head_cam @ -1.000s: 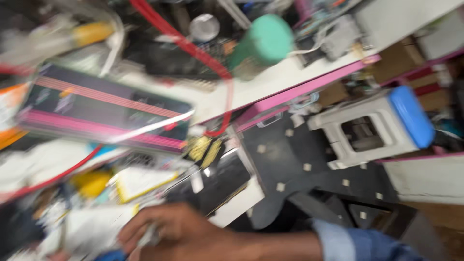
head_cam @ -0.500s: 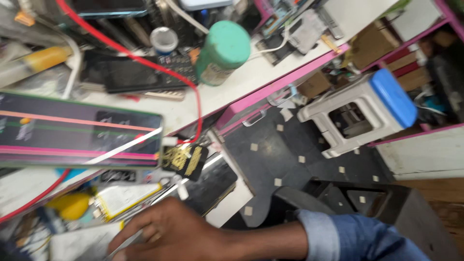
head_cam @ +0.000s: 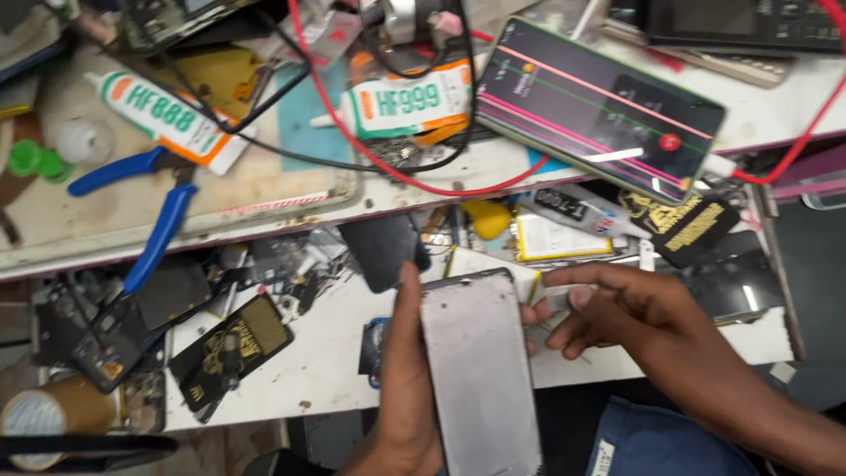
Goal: The person removes the back cover of a smartphone using a metal prying tool. They carefully pry around the edges to detach the cover, then lift it off to reveal the internal components.
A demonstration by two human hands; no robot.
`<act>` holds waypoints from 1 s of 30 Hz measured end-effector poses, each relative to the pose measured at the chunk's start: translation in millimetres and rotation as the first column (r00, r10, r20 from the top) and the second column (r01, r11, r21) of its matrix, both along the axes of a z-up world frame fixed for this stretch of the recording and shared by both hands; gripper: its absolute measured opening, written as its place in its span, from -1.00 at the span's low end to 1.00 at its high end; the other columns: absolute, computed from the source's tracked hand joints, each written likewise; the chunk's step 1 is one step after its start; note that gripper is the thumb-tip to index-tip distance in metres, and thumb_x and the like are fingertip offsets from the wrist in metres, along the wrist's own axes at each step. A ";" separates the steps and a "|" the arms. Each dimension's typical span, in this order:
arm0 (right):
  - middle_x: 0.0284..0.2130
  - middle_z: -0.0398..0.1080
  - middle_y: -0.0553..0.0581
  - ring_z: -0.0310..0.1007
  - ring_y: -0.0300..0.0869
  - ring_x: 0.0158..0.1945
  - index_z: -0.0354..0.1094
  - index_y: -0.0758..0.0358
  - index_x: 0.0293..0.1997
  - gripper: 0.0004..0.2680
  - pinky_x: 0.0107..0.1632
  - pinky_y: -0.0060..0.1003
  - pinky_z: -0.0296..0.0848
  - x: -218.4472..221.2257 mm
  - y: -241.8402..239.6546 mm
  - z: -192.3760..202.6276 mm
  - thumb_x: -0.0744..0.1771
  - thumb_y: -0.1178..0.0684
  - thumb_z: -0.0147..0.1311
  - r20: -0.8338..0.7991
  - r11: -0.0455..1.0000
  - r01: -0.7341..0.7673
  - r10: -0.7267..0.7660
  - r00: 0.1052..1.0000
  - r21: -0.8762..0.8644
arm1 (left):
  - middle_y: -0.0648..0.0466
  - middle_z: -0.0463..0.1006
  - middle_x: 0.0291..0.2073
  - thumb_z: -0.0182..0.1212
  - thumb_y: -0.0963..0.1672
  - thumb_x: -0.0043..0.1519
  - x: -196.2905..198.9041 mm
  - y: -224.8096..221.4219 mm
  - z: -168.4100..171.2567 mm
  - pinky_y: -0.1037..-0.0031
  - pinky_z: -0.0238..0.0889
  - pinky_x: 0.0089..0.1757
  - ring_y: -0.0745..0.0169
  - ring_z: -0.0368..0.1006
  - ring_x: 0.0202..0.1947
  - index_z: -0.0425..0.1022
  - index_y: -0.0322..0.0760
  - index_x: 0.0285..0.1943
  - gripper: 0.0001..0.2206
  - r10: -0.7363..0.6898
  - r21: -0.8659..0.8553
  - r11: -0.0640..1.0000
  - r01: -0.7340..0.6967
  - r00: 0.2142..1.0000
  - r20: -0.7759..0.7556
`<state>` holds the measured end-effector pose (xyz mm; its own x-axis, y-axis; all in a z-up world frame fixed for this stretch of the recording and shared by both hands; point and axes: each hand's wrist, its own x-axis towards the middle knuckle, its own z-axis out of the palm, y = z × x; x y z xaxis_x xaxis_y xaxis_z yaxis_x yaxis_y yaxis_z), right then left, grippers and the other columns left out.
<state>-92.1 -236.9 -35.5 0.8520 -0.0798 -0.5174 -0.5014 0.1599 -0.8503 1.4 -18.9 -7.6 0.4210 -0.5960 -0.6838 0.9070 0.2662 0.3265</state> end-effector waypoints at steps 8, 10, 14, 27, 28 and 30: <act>-0.11 0.55 0.12 0.58 -0.23 -0.10 0.48 0.34 -0.07 -0.89 -0.10 -0.25 0.58 -7.7 3.4 -1.8 0.34 0.20 0.18 0.095 0.982 0.080 -0.064 0.993 -0.171 | -0.08 0.62 -0.26 -0.27 0.31 0.26 -1.6 -2.4 10.5 0.40 0.45 -0.22 0.13 0.57 -0.29 0.53 -0.34 0.08 -0.23 -0.010 -0.082 0.997 0.005 0.998 -0.059; -0.13 0.47 0.16 0.41 -0.21 -0.16 0.49 0.36 -0.05 -0.89 -0.20 -0.24 0.48 -8.6 3.8 -0.6 0.35 0.24 0.23 0.197 0.960 0.092 -0.039 0.980 -0.265 | -0.08 0.61 -0.26 -0.28 0.31 0.27 -0.7 -2.9 9.1 0.41 0.44 -0.22 0.13 0.57 -0.29 0.51 -0.39 0.14 -0.21 -0.022 -0.147 0.989 0.018 0.999 -0.030; -0.28 0.49 0.14 0.54 -0.22 -0.23 0.44 0.37 -0.08 -0.87 -0.22 -0.23 0.52 -14.4 3.1 -2.6 0.33 0.25 0.25 0.015 0.960 0.185 -0.186 0.982 -0.210 | -0.05 0.60 -0.25 -0.26 0.28 0.31 -3.0 -3.0 4.8 0.44 0.42 -0.17 0.15 0.55 -0.26 0.49 -0.48 0.26 -0.19 -0.043 -0.194 0.980 0.045 0.999 0.016; -0.39 0.54 0.17 0.53 -0.19 -0.38 0.40 0.41 0.02 -0.76 -0.35 -0.30 0.45 -19.8 23.9 1.4 0.29 0.25 0.32 -0.002 0.956 0.244 -0.247 0.969 0.160 | -0.16 0.65 -0.17 0.01 0.10 0.29 -41.2 -27.6 -1.2 0.30 0.45 -0.14 0.10 0.56 -0.23 0.47 -0.52 0.24 -0.40 0.138 -0.057 0.989 -0.137 0.990 0.017; -0.39 0.52 0.17 0.51 -0.19 -0.38 0.39 0.42 0.02 -0.76 -0.34 -0.29 0.45 -18.6 22.8 2.4 0.29 0.25 0.31 -0.018 0.953 0.256 -0.257 0.966 0.161 | -0.16 0.66 -0.16 0.01 0.10 0.26 -40.9 -27.6 -2.2 0.32 0.46 -0.13 0.11 0.57 -0.22 0.48 -0.51 0.24 -0.39 0.138 -0.007 0.990 -0.138 0.990 -0.014; -0.43 0.51 0.13 0.50 -0.22 -0.41 0.44 0.42 -0.07 -0.79 -0.34 -0.30 0.46 -18.1 21.5 3.5 0.25 0.21 0.27 -0.075 0.943 0.295 -0.287 0.955 0.154 | -0.17 0.67 -0.14 0.02 0.09 0.23 -41.2 -26.7 -3.2 0.33 0.47 -0.12 0.10 0.59 -0.21 0.48 -0.51 0.24 -0.39 0.135 0.028 0.991 -0.133 0.989 -0.056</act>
